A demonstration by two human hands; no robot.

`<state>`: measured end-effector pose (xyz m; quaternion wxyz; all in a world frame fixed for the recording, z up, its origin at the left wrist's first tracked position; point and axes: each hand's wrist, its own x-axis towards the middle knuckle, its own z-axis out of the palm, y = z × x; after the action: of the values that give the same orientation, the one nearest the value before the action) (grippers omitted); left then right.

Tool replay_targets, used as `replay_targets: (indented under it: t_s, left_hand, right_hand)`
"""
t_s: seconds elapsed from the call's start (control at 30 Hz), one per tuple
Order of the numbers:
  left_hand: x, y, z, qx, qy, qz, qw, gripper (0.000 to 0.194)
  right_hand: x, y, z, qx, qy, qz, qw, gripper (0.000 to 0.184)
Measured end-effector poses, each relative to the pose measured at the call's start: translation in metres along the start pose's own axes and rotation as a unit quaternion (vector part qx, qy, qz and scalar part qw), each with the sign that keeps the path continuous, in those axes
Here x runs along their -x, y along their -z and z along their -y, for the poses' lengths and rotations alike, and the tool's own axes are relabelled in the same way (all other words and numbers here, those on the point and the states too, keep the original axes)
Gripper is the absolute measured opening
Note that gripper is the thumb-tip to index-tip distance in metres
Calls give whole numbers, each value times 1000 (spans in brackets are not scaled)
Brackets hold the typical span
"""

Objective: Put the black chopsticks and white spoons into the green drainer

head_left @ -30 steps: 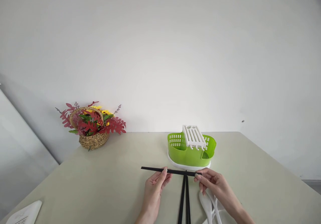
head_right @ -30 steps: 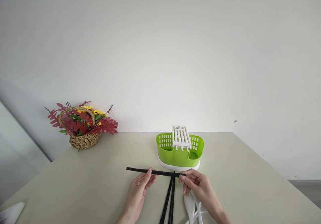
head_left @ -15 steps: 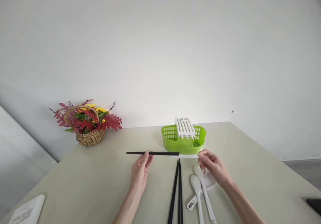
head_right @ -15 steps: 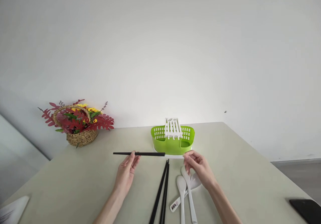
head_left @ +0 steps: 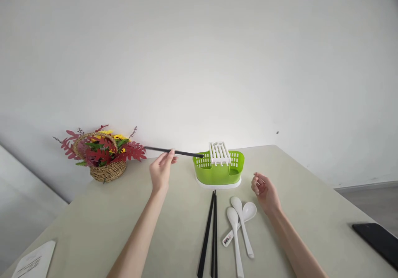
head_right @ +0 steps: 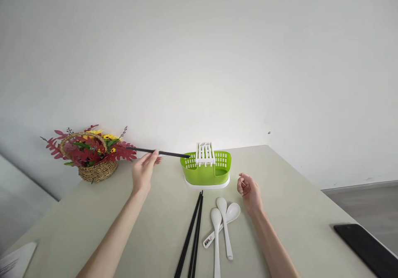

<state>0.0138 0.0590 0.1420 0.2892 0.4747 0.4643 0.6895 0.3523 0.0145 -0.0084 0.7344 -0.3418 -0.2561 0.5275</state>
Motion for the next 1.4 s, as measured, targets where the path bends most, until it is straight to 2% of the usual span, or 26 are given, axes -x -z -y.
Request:
replay_targets:
  t_s: [0.07,0.13,0.23,0.43,0.63,0.83,1.07,1.17,1.3,1.33,1.4]
  left_hand:
    - [-8,-18,-3,-64,-46,78,994,40]
    - [-16,-36,-2,-136,-87,147,976,41]
    - [-27,-58,5,-235,-124,213,940,38]
    - [-43,-89,21,-327,-134,270,896,32]
    - [-47,-105,34,-385,-125,293,866,29]
    - [-49,-112,48,-398,-128,282,864,25]
    - [-49,-102,61,-336,-152,233,900,23]
    - [-49,-87,68,-300,-138,148,932,28]
    - [-40,-54,85,-265,-76,12,961,43]
    - [-33,-45,91,-260,-56,1,964,45]
    - [-15,-28,100,-255,-20,16,967,46]
  right_hand:
    - [-3,2,-5,-3,-7,-6,1000,18]
    - [-5,4,-9,-1,-13,-4,1000,20]
    - [-7,4,-14,11,-19,7,1000,22]
    - [-10,4,-19,34,-23,22,999,28]
    - [-11,2,-18,46,-19,26,998,30]
    - [-13,-1,-17,57,-18,26,998,31]
    - [-11,-1,-16,67,-22,25,997,31]
    - [-11,-1,-16,72,-21,24,997,33]
    - [-10,-2,-17,83,-22,26,996,34]
    - [-9,-2,-17,85,-22,27,996,35]
    - [-8,-3,-17,90,-22,29,995,35]
